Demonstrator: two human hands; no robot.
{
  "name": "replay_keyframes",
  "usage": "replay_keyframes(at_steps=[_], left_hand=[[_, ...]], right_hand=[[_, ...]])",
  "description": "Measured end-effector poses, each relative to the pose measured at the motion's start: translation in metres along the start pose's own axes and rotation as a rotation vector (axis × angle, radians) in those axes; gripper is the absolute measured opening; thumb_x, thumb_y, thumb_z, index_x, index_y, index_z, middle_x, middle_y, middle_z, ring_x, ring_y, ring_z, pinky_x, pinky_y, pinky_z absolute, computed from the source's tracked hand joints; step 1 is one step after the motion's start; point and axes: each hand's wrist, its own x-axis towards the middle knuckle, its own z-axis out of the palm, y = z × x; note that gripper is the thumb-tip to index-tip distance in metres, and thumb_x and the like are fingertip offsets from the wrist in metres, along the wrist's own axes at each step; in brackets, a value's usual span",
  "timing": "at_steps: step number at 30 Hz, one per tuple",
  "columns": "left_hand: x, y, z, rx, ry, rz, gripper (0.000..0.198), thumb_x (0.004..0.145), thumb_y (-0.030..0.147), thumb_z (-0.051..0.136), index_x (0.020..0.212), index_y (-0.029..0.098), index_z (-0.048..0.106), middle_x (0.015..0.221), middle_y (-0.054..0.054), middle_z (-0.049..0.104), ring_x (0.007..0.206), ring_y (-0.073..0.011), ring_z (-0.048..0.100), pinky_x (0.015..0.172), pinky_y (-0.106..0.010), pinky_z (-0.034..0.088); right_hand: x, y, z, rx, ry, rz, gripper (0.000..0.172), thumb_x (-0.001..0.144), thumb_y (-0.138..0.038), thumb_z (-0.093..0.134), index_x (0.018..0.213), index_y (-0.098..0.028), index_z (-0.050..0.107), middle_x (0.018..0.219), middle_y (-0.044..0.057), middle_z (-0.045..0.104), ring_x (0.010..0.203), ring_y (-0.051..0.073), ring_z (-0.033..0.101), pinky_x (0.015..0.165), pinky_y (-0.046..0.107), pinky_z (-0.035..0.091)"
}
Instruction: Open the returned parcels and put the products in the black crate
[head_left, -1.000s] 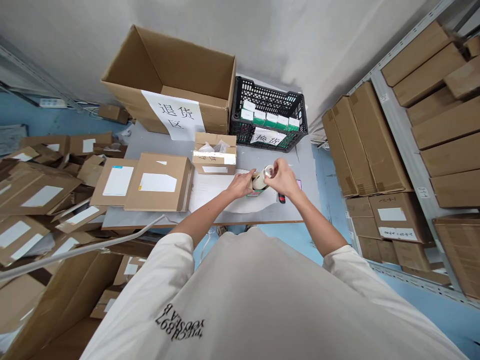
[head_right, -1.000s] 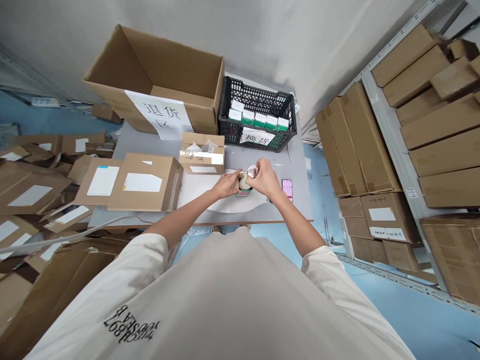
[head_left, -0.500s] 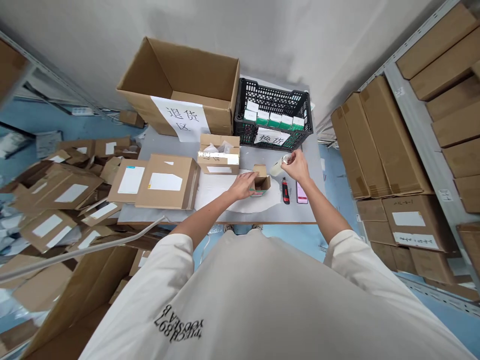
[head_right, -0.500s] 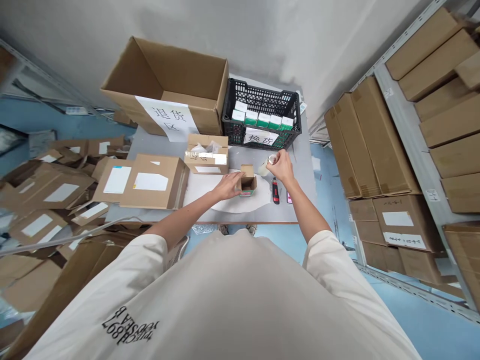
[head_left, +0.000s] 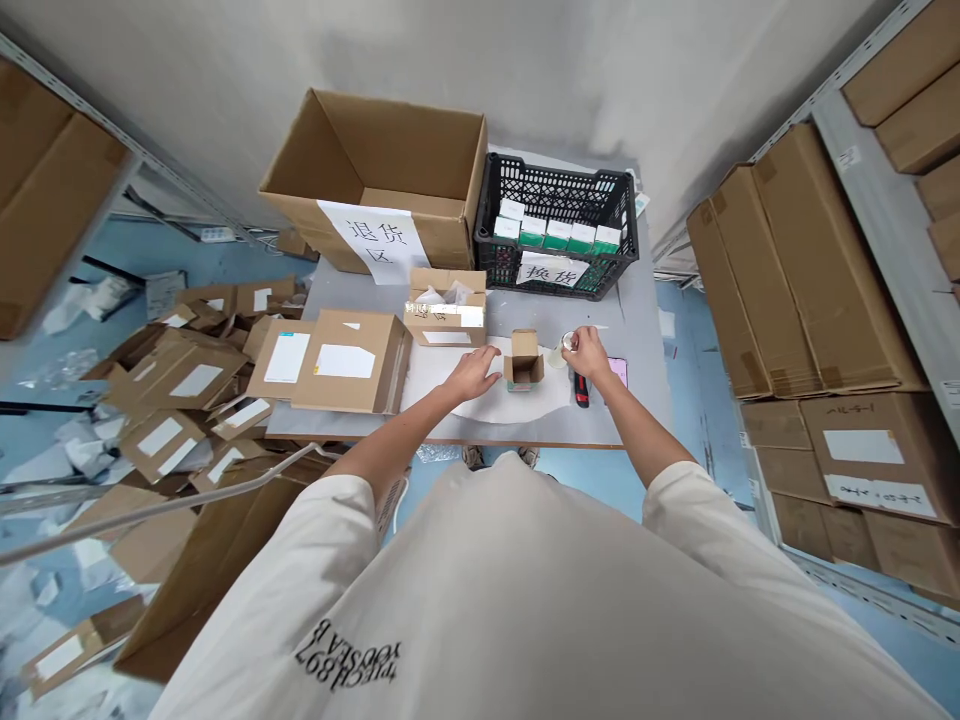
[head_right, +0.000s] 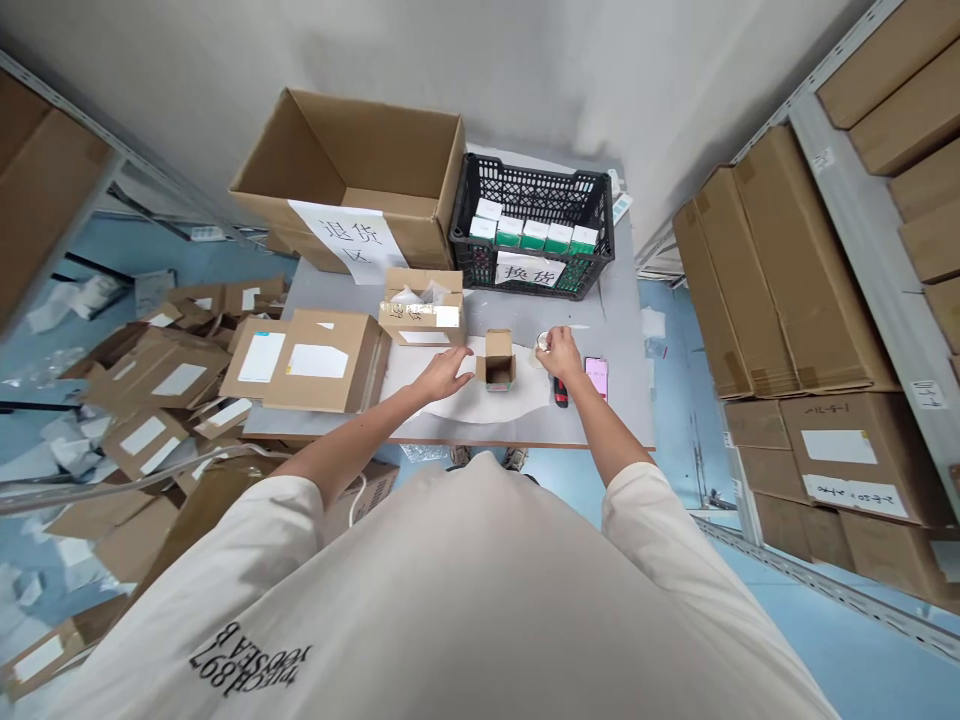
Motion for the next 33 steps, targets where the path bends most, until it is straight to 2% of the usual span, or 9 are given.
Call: replay_keyframes(at_steps=[2,4,6,8,10,13,19,25,33], left_hand=[[0.004,0.001,-0.001,0.001,-0.001,0.008,0.041,0.108,0.034,0.057,0.147,0.021,0.06,0.155,-0.02,0.068,0.147,-0.0405,0.065,0.123,-0.058,0.05],[0.008,0.003,-0.002,-0.005,0.008,0.007,0.033,0.107,0.033,0.058,0.138,0.023,0.063,0.148,-0.018,0.072,0.142,-0.0392,0.068,0.12,-0.055,0.052],[0.013,0.004,-0.001,-0.023,0.013,-0.016,0.026,0.106,0.032,0.06,0.131,0.024,0.064,0.142,-0.016,0.074,0.134,-0.0377,0.072,0.115,-0.053,0.054],[0.017,0.006,0.001,-0.063,0.006,-0.057,0.021,0.106,0.033,0.061,0.125,0.025,0.064,0.136,-0.014,0.077,0.125,-0.0359,0.075,0.107,-0.05,0.057],[0.021,0.008,0.004,-0.115,-0.003,-0.084,0.017,0.107,0.036,0.062,0.121,0.026,0.063,0.131,-0.012,0.078,0.12,-0.0337,0.076,0.101,-0.047,0.059],[0.025,0.014,0.009,-0.178,0.005,-0.084,0.018,0.106,0.04,0.066,0.118,0.026,0.063,0.133,-0.011,0.076,0.116,-0.0306,0.077,0.098,-0.044,0.06],[0.032,0.023,0.019,-0.196,0.069,-0.024,0.018,0.098,0.032,0.072,0.114,0.026,0.066,0.136,-0.011,0.07,0.119,-0.0304,0.074,0.103,-0.046,0.061],[0.034,0.024,0.023,-0.247,0.101,-0.063,0.016,0.097,0.029,0.073,0.111,0.027,0.066,0.132,-0.009,0.07,0.11,-0.0282,0.077,0.099,-0.046,0.064],[0.027,0.025,0.026,-0.291,0.092,-0.029,0.027,0.096,0.02,0.066,0.123,0.026,0.066,0.136,-0.01,0.068,0.112,-0.0279,0.078,0.107,-0.048,0.063]], right_hand=[[-0.005,-0.004,-0.005,-0.024,0.044,-0.073,0.022,0.093,-0.034,0.073,0.11,-0.025,0.063,0.146,0.023,0.061,0.131,0.041,0.062,0.113,0.056,0.055],[-0.012,-0.01,-0.011,-0.019,0.119,-0.151,0.016,0.098,-0.033,0.069,0.111,-0.024,0.066,0.152,0.024,0.062,0.141,0.043,0.057,0.119,0.06,0.051],[-0.023,-0.018,-0.013,0.048,0.153,-0.219,0.013,0.101,-0.03,0.062,0.11,-0.024,0.069,0.141,0.021,0.069,0.134,0.039,0.063,0.117,0.058,0.052],[-0.035,-0.026,-0.01,0.16,0.107,-0.247,0.013,0.102,-0.028,0.058,0.108,-0.025,0.069,0.123,0.015,0.076,0.114,0.033,0.071,0.108,0.051,0.058],[-0.045,-0.035,-0.002,0.267,0.034,-0.202,0.01,0.099,-0.03,0.06,0.104,-0.027,0.069,0.113,0.01,0.078,0.097,0.028,0.074,0.099,0.047,0.062],[-0.055,-0.044,0.013,0.378,-0.011,-0.096,0.008,0.094,-0.033,0.067,0.098,-0.027,0.069,0.11,0.006,0.081,0.088,0.024,0.076,0.092,0.044,0.065],[-0.06,-0.052,0.025,0.463,-0.061,-0.048,0.013,0.086,-0.035,0.072,0.096,-0.027,0.071,0.116,0.006,0.08,0.09,0.023,0.079,0.092,0.045,0.068],[-0.059,-0.057,0.027,0.467,-0.103,0.005,0.016,0.083,-0.034,0.075,0.095,-0.027,0.068,0.117,0.005,0.078,0.091,0.024,0.078,0.095,0.05,0.067],[-0.07,-0.062,0.029,0.516,-0.205,-0.108,0.04,0.075,-0.041,0.086,0.107,-0.028,0.067,0.135,0.009,0.072,0.1,0.025,0.075,0.086,0.042,0.067]])
